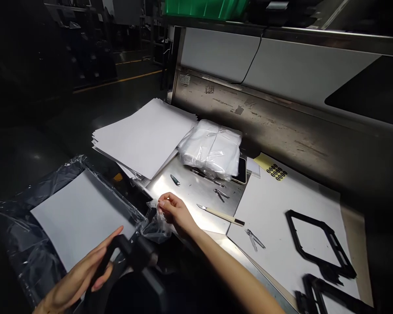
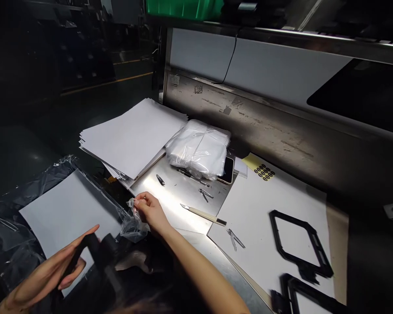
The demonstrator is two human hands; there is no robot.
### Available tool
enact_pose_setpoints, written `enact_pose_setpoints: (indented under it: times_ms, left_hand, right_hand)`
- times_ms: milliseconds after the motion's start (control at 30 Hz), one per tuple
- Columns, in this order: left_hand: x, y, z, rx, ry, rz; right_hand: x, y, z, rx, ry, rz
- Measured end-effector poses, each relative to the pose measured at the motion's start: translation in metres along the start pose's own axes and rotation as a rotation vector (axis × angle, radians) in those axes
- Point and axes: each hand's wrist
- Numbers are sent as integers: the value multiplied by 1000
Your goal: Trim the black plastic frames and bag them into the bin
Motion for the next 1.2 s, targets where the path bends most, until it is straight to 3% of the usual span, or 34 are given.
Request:
enact_pose_setpoints:
  times_ms: [100, 233, 300, 433, 533, 633, 700, 767, 833, 900, 1000, 1067, 1133, 1200]
  left_hand:
    - [-14, 9, 16, 21, -38, 193]
    - [-24, 5, 36, 20, -78, 241]
    - [-21, 0, 35, 37, -59, 258]
    - [-11, -4, 19, 74, 50, 298]
    - [-7, -2, 12, 114, 73, 319]
    - [-8, -1, 16, 122, 61, 335]
    - [-7, -4, 23, 110, 61, 343]
    - [-4, -11, 28, 90, 66, 348]
    - [1, -21, 29, 81, 85, 355]
    - [8, -32, 26, 101, 131, 361]
    - [17, -47, 15, 159, 203, 349]
    - [21, -54, 9, 197, 224, 331]
    - [23, -61, 4, 219, 225, 320]
    - [25, -67, 1, 244, 214, 319]
  right_hand:
    - [-11, -5, 1, -43, -199, -132]
    - [-19, -21, -14, -74, -440, -373]
    - [-15, -27, -32, -29, -427, -522]
    - [2, -24, -81, 84, -253, -909]
    - [2, -10, -104, 216, -280, -1232]
    - [-20, 6, -98, 406, -363, -1159]
    - [-39, 19, -83, 454, -380, -1053]
    - [-54, 33, -72, 516, -517, -934]
    - [-57, 49, -70, 599, -728, -876]
    - [-49, 62, -78, 634, -754, -1029]
    - [-27, 69, -94, 551, -432, -1397]
    - [-15, 69, -103, 414, -299, -1438]
    - [-11, 69, -108, 288, -349, -1338]
    - [-14, 72, -112, 211, -513, -1174]
Point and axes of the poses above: each hand's wrist, its own z-axis towards the middle knuckle, its own x-axis out of the back of the hand, y = z × x, and after that the axes turned 1 degree about -y, right-handed
